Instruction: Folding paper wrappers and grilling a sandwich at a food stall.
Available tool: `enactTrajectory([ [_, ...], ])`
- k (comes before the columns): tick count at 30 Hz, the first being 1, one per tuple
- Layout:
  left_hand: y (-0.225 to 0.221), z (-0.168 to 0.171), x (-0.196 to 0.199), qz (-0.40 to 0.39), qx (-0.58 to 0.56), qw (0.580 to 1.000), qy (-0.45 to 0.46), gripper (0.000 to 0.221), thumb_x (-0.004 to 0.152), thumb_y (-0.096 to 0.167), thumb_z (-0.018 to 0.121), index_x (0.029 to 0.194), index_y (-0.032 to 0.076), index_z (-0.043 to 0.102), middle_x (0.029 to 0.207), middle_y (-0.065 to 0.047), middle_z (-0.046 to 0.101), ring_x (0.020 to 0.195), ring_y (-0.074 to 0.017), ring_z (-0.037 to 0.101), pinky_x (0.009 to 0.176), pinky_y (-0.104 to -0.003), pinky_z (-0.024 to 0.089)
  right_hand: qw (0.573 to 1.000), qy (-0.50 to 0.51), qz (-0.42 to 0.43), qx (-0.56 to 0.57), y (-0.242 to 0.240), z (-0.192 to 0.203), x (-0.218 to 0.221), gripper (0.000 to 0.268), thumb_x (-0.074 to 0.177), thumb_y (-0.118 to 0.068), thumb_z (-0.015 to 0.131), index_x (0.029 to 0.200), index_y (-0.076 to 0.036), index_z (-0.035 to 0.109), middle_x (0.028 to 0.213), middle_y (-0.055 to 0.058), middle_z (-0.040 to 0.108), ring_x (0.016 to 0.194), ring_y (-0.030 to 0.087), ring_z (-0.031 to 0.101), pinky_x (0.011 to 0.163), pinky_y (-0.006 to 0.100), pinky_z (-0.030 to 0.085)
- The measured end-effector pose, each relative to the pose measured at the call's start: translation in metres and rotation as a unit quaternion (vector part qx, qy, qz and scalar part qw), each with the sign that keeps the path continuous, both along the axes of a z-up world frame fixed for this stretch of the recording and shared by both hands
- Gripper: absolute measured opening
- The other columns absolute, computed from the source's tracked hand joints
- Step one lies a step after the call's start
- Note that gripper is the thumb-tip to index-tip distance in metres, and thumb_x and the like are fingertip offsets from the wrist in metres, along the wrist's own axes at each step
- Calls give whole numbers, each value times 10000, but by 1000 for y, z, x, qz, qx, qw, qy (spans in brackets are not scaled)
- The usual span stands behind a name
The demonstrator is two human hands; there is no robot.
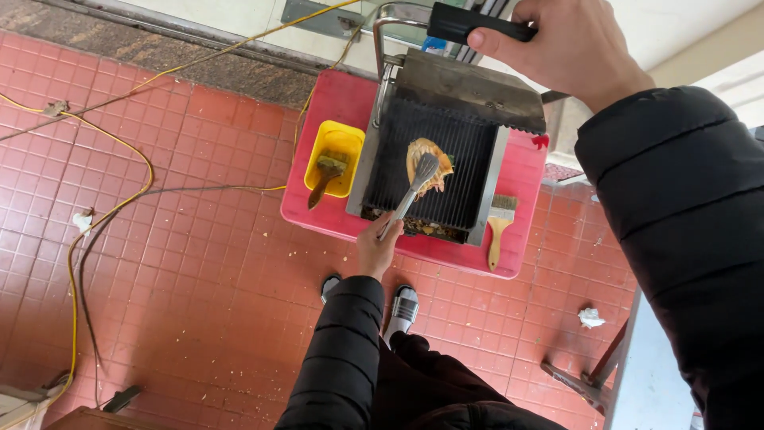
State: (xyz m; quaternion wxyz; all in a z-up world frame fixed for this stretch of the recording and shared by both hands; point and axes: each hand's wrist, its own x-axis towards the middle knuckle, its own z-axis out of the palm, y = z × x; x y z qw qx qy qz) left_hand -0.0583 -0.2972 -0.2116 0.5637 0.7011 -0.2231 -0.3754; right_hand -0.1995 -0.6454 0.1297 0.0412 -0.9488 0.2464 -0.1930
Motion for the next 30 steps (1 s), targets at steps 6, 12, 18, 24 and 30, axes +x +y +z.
enactTrajectory([
  [6, 17, 44, -4, -18, 76, 992, -95, 536, 991, 406, 791, 1358, 16, 811, 1007, -90, 897, 872, -190, 836, 751, -322, 627, 1000, 6, -3, -22, -1, 0, 0, 682, 1305, -572, 921, 1027, 48, 860, 752, 150, 710, 516, 329, 568, 579, 435, 513],
  [12, 34, 64, -1, 2, 87, 993, -78, 451, 974, 331, 798, 1330, 58, 846, 969, -77, 896, 777, -164, 786, 701, -305, 613, 1000, 10, -5, -21, -2, 1, 1, 688, 1311, -577, 920, 1020, 43, 857, 754, 146, 715, 510, 325, 574, 580, 425, 512],
  [18, 12, 60, -8, 6, 60, 995, -75, 505, 981, 347, 806, 1330, -17, 814, 1000, -108, 892, 867, -193, 827, 755, -321, 646, 1000, -1, 4, -5, -2, 2, -2, 636, 1313, -527, 924, 1048, 48, 863, 770, 154, 715, 533, 337, 558, 594, 448, 512],
  [24, 48, 73, 0, 9, 125, 987, -101, 545, 962, 411, 794, 1333, 13, 827, 882, -89, 892, 773, -197, 830, 733, -327, 630, 1000, 7, -24, 12, 5, 0, 3, 681, 1243, -656, 873, 1079, 4, 909, 679, 122, 713, 508, 308, 634, 602, 415, 543],
  [30, 22, 60, -4, 4, 142, 985, -99, 635, 955, 527, 769, 1364, 45, 823, 902, -74, 901, 813, -213, 855, 763, -325, 631, 1000, 6, -14, 7, 4, 0, 1, 658, 1268, -593, 909, 1068, 34, 887, 692, 128, 685, 486, 311, 570, 572, 427, 509],
])
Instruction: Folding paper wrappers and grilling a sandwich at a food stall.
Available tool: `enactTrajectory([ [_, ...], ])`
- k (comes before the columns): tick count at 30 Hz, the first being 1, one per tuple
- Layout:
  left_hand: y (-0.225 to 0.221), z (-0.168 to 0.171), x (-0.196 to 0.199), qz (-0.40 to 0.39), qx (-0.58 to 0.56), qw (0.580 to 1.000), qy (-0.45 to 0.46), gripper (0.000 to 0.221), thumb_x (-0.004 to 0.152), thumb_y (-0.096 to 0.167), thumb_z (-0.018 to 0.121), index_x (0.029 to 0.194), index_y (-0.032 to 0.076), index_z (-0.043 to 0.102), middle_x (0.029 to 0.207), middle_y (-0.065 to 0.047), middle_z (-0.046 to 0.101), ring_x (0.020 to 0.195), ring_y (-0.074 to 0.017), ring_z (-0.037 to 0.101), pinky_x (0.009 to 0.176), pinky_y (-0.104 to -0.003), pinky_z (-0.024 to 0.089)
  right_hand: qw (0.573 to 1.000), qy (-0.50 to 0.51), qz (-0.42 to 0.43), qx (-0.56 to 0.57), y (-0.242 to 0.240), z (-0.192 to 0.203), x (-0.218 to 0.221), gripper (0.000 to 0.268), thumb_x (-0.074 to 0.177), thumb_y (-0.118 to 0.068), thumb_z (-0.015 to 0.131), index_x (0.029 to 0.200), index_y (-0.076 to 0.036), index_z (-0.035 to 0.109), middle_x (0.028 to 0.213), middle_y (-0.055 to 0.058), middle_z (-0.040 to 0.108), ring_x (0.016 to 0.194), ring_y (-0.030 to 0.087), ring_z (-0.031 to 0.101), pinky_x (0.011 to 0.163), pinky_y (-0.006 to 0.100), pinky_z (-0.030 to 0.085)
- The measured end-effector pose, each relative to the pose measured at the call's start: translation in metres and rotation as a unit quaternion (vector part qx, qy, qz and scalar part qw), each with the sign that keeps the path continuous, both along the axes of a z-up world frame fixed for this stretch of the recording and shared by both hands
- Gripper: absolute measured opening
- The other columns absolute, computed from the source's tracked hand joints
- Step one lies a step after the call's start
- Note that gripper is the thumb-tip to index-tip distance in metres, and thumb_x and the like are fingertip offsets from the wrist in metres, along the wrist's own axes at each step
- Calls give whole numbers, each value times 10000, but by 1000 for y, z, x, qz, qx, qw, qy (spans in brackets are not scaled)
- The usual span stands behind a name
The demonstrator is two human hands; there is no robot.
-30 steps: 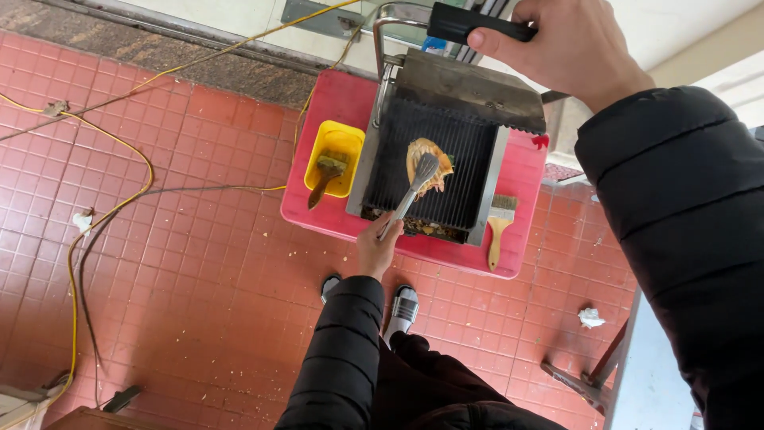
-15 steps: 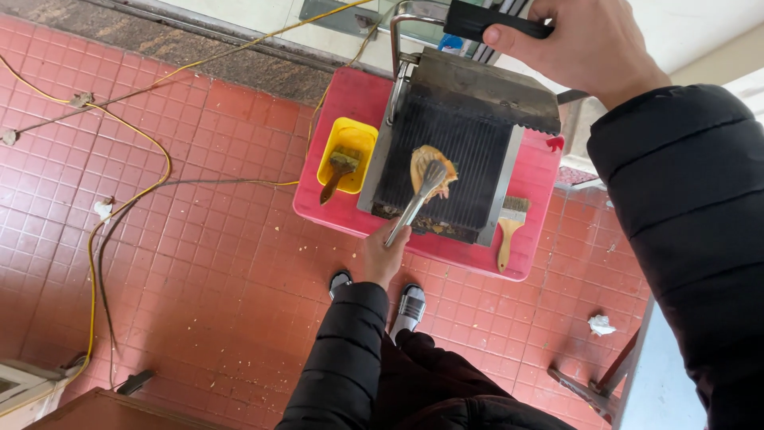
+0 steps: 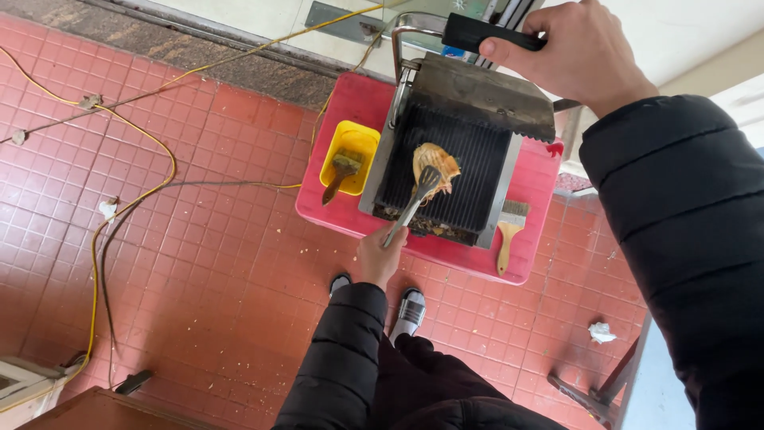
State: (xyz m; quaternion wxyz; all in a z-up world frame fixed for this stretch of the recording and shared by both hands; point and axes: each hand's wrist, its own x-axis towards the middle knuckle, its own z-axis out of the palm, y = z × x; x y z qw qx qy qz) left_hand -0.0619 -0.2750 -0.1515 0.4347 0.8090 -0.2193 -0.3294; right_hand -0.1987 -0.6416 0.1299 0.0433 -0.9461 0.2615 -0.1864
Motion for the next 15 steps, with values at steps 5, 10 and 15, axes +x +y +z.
enactTrajectory([
  [5, 22, 17, 2, 0, -3, 1000, -3, 509, 977, 447, 767, 1319, 80, 852, 838, -19, 880, 755, -185, 808, 722, -319, 607, 1000, 9, -13, -13, -1, -8, 2, 751, 1241, -722, 849, 1100, 12, 922, 705, 134, 742, 512, 299, 653, 601, 410, 555],
  [10, 11, 16, 2, 16, -20, 999, 38, 498, 990, 394, 779, 1344, 50, 848, 848, -45, 868, 712, -157, 760, 669, -306, 590, 1000, 14, -18, -9, 8, -9, 1, 739, 1241, -715, 845, 1098, 6, 917, 697, 134, 734, 510, 311, 658, 613, 431, 569],
  [15, 38, 40, 2, 17, -8, 998, 60, 504, 970, 392, 813, 1323, 34, 859, 823, -30, 852, 751, -140, 759, 723, -291, 603, 997, 67, -22, 22, 43, -11, -1, 799, 1181, -807, 700, 940, -68, 882, 545, 65, 635, 432, 273, 598, 575, 399, 511],
])
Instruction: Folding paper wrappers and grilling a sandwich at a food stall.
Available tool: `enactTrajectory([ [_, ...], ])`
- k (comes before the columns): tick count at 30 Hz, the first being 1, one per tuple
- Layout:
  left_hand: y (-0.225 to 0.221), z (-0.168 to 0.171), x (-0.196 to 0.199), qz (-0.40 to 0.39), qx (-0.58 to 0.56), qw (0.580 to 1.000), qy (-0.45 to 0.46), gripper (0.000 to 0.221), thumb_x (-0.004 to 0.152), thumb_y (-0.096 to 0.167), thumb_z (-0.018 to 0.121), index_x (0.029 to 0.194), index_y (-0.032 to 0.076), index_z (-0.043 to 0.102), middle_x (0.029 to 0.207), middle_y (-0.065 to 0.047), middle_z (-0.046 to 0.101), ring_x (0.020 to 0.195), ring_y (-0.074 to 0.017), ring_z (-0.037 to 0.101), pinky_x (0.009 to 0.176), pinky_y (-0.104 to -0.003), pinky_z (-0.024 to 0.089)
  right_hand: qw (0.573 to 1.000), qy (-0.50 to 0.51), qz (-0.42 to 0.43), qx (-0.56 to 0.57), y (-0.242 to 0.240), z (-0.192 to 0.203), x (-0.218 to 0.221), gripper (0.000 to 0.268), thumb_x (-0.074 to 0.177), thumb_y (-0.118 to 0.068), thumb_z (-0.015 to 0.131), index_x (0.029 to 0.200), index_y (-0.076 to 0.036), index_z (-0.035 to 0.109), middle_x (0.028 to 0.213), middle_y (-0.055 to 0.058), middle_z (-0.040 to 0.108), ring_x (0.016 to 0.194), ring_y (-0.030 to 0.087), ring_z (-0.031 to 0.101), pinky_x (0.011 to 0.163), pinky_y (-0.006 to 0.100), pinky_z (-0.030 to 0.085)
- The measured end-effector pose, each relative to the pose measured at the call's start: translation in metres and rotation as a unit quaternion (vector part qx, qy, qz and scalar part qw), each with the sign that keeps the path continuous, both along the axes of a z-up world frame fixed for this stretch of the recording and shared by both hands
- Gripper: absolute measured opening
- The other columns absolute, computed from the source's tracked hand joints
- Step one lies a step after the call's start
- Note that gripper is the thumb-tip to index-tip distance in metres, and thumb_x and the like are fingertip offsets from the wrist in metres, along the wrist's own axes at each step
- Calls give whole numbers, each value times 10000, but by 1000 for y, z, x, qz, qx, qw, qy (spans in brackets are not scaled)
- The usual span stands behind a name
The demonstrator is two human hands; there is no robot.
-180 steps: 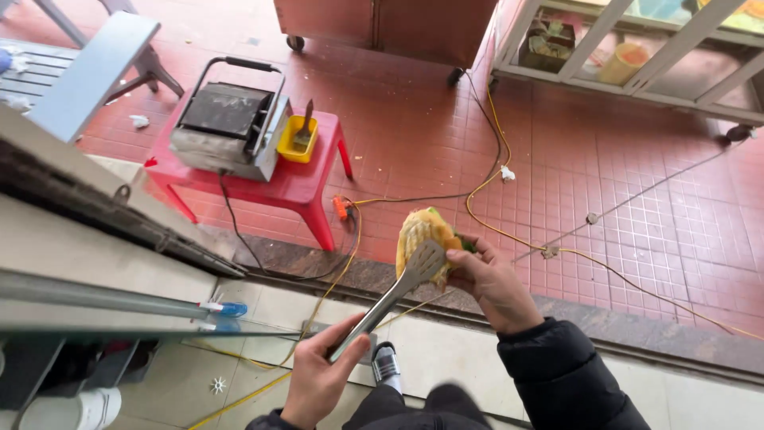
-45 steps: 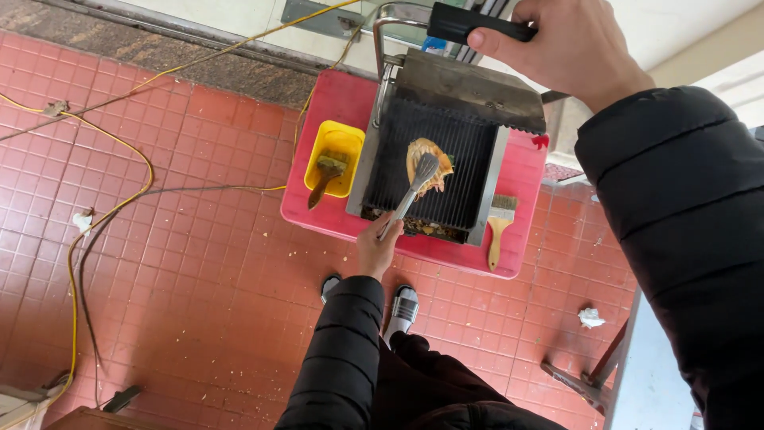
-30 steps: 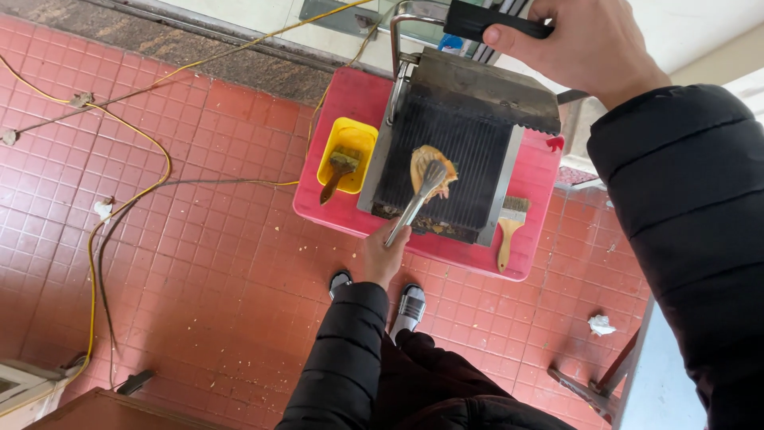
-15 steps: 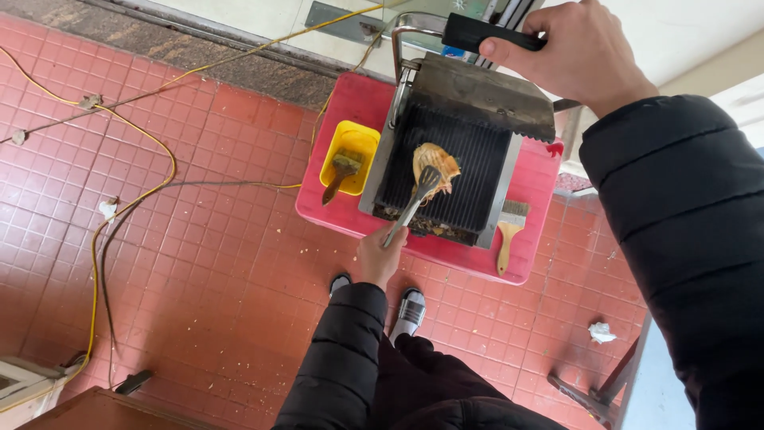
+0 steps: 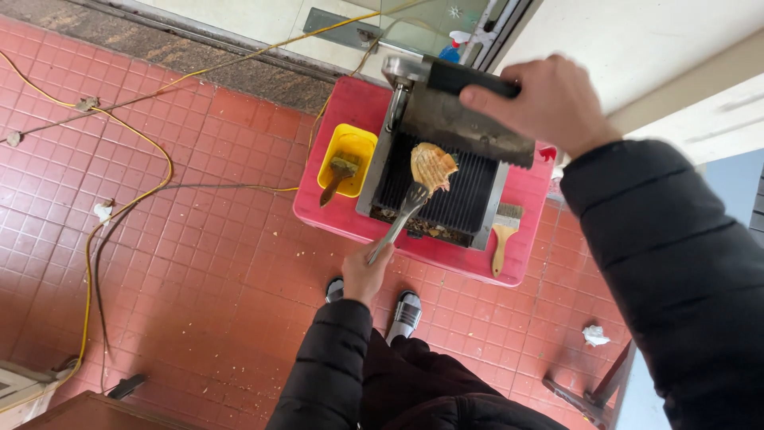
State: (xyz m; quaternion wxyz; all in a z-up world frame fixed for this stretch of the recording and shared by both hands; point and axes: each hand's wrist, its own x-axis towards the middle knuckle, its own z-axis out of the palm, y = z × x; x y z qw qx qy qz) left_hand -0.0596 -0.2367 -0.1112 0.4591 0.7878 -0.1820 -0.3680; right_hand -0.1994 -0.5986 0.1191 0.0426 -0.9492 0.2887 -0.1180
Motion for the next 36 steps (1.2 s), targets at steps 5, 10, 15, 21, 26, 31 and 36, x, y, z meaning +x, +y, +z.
enactTrajectory([
  [5, 73, -26, 8, 33, 77, 996, 17, 457, 914, 498, 883, 1313, 275, 899, 1006, -51, 915, 1092, -230, 832, 953, -411, 617, 992, 57, -76, 89, 99, -43, -7, 847, 936, -978, 639, 689, -170, 683, 560, 109, 669, 705, 425, 786, 725, 503, 624],
  [10, 103, -44, 13, 68, 55, 996, 29, 455, 912, 425, 933, 1316, 216, 907, 1135, -109, 918, 1153, -241, 818, 977, -417, 621, 981, 82, -61, 165, 167, -113, -21, 750, 876, -926, 666, 809, -182, 737, 664, 140, 749, 811, 419, 815, 756, 517, 635],
  [15, 104, -52, 23, 55, 84, 994, 40, 487, 920, 488, 918, 1354, 269, 898, 1157, -48, 915, 1123, -189, 829, 975, -380, 629, 969, 116, -30, 214, 187, -160, -31, 676, 1061, -826, 592, 961, -173, 739, 599, 47, 654, 547, 246, 695, 619, 386, 558],
  [21, 125, -61, 35, 61, 117, 990, 53, 534, 952, 562, 914, 1389, 258, 880, 1180, -120, 906, 1204, -339, 825, 1048, -456, 635, 970, 138, -32, 196, 210, -193, -29, 633, 1119, -755, 536, 1226, -167, 746, 785, 69, 782, 727, 274, 805, 792, 419, 582],
  [26, 165, -84, 51, 68, 127, 988, 63, 573, 957, 550, 897, 1408, 199, 854, 1002, -84, 928, 1069, -251, 847, 960, -405, 644, 967, 160, -37, 192, 219, -203, -25, 689, 1134, -779, 484, 1268, -146, 721, 824, 75, 774, 737, 252, 789, 809, 415, 560],
  [31, 172, -53, 50, 106, 57, 987, 106, 456, 983, 248, 838, 1343, -31, 855, 1062, -127, 903, 952, -186, 839, 825, -300, 631, 985, 120, -56, 107, 228, -219, -22, 694, 1069, -806, 571, 1014, -123, 682, 734, 46, 778, 629, 292, 729, 854, 438, 552],
  [36, 176, -56, 51, 65, 49, 994, 79, 466, 988, 298, 825, 1344, -1, 864, 917, -92, 893, 764, -128, 764, 627, -250, 547, 990, 112, -51, 73, 230, -225, -26, 590, 1069, -722, 631, 1036, -134, 655, 806, 60, 791, 710, 319, 768, 852, 448, 550],
])
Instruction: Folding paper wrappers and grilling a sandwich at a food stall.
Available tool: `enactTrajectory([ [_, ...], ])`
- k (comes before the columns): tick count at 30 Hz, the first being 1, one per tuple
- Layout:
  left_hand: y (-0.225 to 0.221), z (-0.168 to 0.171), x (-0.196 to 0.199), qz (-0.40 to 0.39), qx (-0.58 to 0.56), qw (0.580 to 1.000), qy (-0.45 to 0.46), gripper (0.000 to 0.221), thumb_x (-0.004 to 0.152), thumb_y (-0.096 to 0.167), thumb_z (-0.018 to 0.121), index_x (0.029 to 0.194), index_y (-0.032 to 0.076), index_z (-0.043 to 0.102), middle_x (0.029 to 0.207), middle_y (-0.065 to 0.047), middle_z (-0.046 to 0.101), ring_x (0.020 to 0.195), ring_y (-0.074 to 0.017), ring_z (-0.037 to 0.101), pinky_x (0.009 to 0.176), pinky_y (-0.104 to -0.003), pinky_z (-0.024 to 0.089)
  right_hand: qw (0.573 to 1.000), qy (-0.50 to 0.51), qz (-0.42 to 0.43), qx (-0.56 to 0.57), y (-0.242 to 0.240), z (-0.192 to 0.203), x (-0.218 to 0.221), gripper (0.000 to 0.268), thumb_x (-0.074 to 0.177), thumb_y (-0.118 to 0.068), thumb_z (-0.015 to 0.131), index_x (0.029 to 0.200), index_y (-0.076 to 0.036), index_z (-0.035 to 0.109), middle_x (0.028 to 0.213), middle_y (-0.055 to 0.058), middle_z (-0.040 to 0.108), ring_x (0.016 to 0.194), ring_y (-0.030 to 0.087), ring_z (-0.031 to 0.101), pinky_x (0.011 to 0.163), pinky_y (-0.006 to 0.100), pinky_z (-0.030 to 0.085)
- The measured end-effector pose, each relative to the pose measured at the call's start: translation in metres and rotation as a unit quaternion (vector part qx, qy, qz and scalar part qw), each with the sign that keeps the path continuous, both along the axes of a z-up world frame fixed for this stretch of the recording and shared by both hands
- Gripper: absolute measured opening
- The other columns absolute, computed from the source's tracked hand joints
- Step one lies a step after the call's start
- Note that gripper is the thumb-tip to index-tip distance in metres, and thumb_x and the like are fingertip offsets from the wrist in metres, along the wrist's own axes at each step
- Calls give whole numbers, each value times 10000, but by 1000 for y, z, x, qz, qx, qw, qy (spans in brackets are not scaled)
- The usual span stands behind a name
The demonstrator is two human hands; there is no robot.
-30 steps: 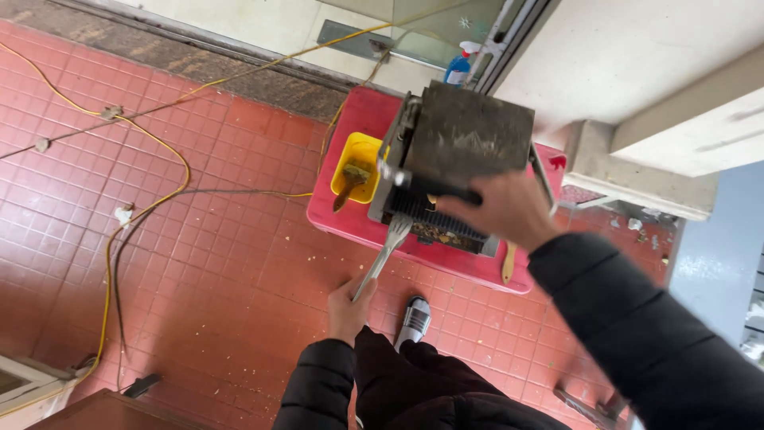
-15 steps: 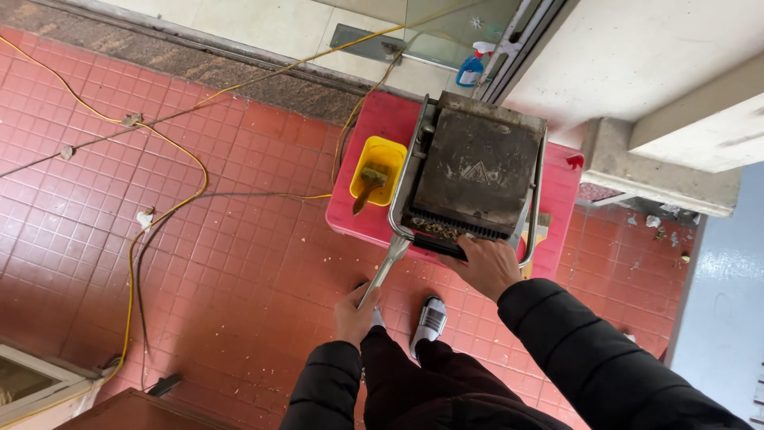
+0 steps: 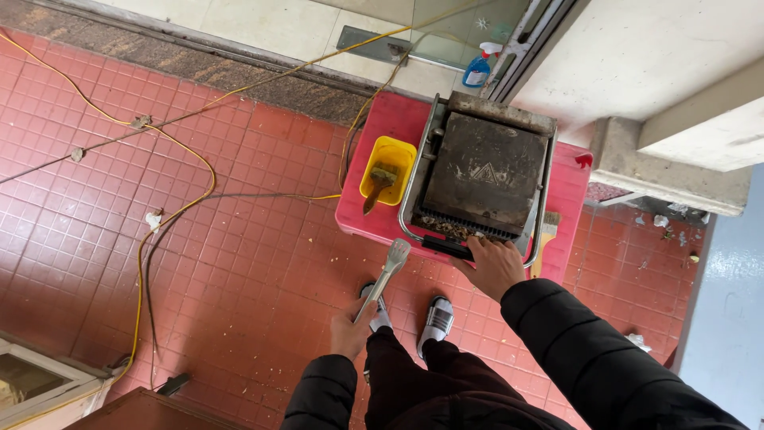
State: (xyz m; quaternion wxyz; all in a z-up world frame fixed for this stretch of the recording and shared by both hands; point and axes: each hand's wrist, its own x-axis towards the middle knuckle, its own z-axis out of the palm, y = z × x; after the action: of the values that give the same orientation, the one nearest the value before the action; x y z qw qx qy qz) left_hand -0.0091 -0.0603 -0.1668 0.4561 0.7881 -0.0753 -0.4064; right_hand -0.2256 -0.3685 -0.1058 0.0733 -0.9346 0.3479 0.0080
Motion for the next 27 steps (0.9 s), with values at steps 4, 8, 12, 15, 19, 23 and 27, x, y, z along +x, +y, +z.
enactTrajectory([
  [4, -1, 6, -3, 7, -5, 1000, 3, 470, 975, 279, 841, 1344, -12, 859, 987, -114, 914, 880, -152, 831, 730, -256, 599, 998, -34, 10, -50, 8, 2, -1, 547, 1036, -666, 697, 1118, -126, 670, 1005, 45, 774, 841, 295, 786, 857, 445, 541],
  [8, -1, 16, -2, -3, 5, 1000, 6, 486, 982, 289, 825, 1382, 13, 840, 1072, -112, 917, 957, -167, 848, 788, -272, 626, 997, -72, 20, -36, 18, 12, -2, 676, 1024, -654, 701, 1425, -114, 628, 1258, 81, 706, 1104, 313, 710, 1005, 490, 511],
  [12, -2, 27, -1, 9, -42, 999, -12, 487, 966, 230, 841, 1394, -1, 822, 1120, -134, 914, 978, -187, 844, 845, -286, 662, 989, -123, 56, -57, 28, 16, -3, 796, 1017, -555, 726, 1637, -100, 523, 1530, 100, 590, 1435, 318, 557, 1189, 508, 432],
  [15, -6, 53, -5, 39, -50, 998, -6, 470, 987, 240, 835, 1387, -8, 823, 1136, -127, 908, 1019, -186, 849, 892, -313, 665, 990, -75, 101, -59, 35, -2, -8, 890, 1065, -635, 571, 1763, -124, 361, 1819, 102, 393, 1694, 327, 325, 1354, 567, 262],
  [19, -4, 49, -9, 75, -65, 995, -2, 471, 988, 264, 834, 1371, -11, 832, 1109, -128, 901, 993, -183, 842, 883, -312, 657, 987, -61, 120, -92, 44, 5, -10, 1127, 888, -576, 788, 1777, -69, 317, 1861, 152, 322, 1720, 362, 297, 1266, 541, 347],
  [23, -1, 46, -16, 101, -115, 988, -31, 481, 984, 248, 842, 1369, -39, 823, 1098, -132, 894, 968, -187, 838, 808, -299, 630, 985, -80, 132, -74, 41, 7, -10, 1019, 944, -539, 733, 1751, -46, 353, 1860, 165, 317, 1730, 375, 276, 1304, 547, 301],
  [27, 3, 58, -25, 162, -149, 975, 25, 443, 1037, 209, 800, 1432, 11, 832, 898, -60, 802, 588, -94, 509, 514, -252, 404, 973, -179, 144, -28, 43, 39, -2, 728, 1024, -400, 693, 1647, -72, 505, 1795, 120, 445, 1682, 327, 384, 1349, 507, 310],
])
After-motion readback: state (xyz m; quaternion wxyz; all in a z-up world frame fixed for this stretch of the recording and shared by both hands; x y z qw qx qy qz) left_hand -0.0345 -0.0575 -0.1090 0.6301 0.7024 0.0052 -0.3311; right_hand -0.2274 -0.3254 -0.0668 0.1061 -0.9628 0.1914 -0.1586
